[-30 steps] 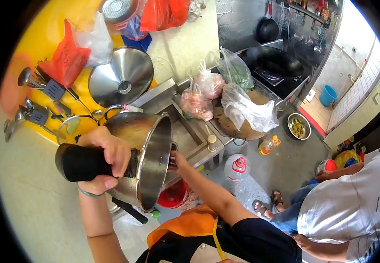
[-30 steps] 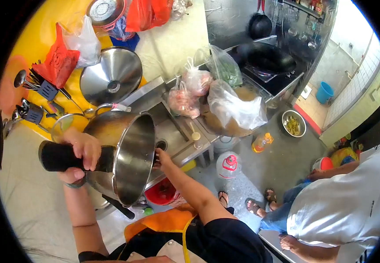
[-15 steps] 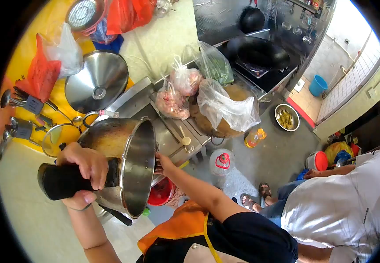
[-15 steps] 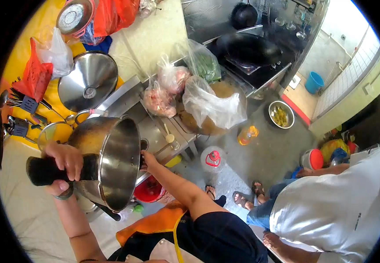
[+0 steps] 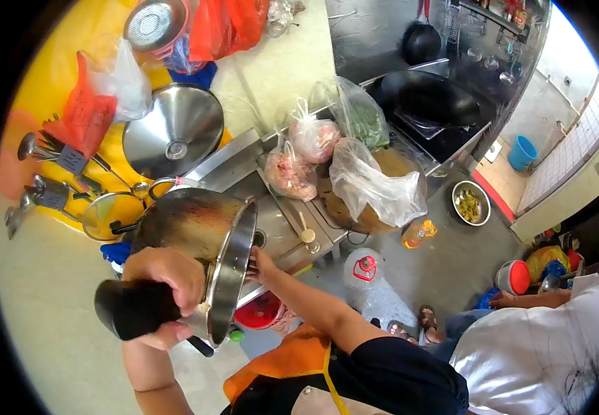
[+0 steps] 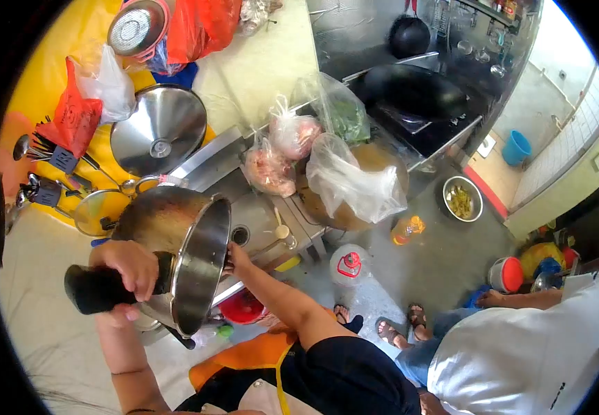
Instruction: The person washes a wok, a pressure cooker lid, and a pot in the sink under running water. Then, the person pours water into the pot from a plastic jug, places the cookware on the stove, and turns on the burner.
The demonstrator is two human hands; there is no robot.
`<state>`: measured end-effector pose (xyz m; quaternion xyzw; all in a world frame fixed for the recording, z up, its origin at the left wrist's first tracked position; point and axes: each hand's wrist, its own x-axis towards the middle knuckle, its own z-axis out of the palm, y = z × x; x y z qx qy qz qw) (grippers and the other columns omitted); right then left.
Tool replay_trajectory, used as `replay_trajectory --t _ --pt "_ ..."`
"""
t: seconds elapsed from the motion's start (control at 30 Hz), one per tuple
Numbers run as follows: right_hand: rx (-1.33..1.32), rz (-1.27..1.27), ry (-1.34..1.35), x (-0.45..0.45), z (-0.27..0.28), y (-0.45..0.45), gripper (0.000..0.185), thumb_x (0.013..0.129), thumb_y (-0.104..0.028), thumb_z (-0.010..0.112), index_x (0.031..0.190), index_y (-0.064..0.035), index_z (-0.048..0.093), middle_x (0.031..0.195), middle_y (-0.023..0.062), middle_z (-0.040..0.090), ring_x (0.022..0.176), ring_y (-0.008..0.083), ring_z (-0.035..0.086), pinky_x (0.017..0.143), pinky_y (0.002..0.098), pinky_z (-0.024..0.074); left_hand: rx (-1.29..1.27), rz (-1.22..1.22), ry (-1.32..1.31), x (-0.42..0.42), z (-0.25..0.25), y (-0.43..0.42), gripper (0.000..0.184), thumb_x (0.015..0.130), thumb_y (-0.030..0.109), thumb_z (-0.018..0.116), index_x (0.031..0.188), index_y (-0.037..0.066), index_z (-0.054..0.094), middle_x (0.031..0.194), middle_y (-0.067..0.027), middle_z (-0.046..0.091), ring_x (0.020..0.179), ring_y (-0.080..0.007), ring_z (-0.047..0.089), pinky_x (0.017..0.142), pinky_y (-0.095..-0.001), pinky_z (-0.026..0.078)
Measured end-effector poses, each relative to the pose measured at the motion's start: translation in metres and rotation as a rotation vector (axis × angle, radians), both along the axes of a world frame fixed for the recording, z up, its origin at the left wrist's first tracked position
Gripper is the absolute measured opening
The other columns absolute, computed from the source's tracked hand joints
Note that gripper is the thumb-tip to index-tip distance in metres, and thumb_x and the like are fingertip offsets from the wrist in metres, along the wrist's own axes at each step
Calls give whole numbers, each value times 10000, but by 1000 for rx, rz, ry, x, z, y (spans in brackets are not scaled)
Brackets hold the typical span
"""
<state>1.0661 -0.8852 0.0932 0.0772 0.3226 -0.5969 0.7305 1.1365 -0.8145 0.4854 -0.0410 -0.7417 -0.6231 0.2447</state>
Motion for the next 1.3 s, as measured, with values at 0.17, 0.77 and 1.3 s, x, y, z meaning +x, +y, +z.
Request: replay_trajectory --t 0.17,0.77,1.3 --pt "-69 -79 19 7 15 -12 332 803 -459 475 897 -157 577 840 47 584 723 211 550 674 383 488 -276 -155 -98 5 10 6 260 559 189 741 624 72 518 567 -45 504 489 -231 508 481 -314 390" --pt "-142 -185 -168 26 -27 -42 432 825 -586 471 722 -173 539 605 10 507 505 155 481 453 336 439 -504 -562 -330 -9 24 34 155 638 143 680 743 106 572 610 -36 532 545 -234 542 475 -308 403" --pt "-240 -132 -91 16 -44 -33 447 823 -594 440 868 -170 576 786 38 594 656 173 564 503 314 447 -489 -526 -295 -13 29 35 121 659 115 650 749 113 570 601 -28 524 530 -208 546 465 -295 405"
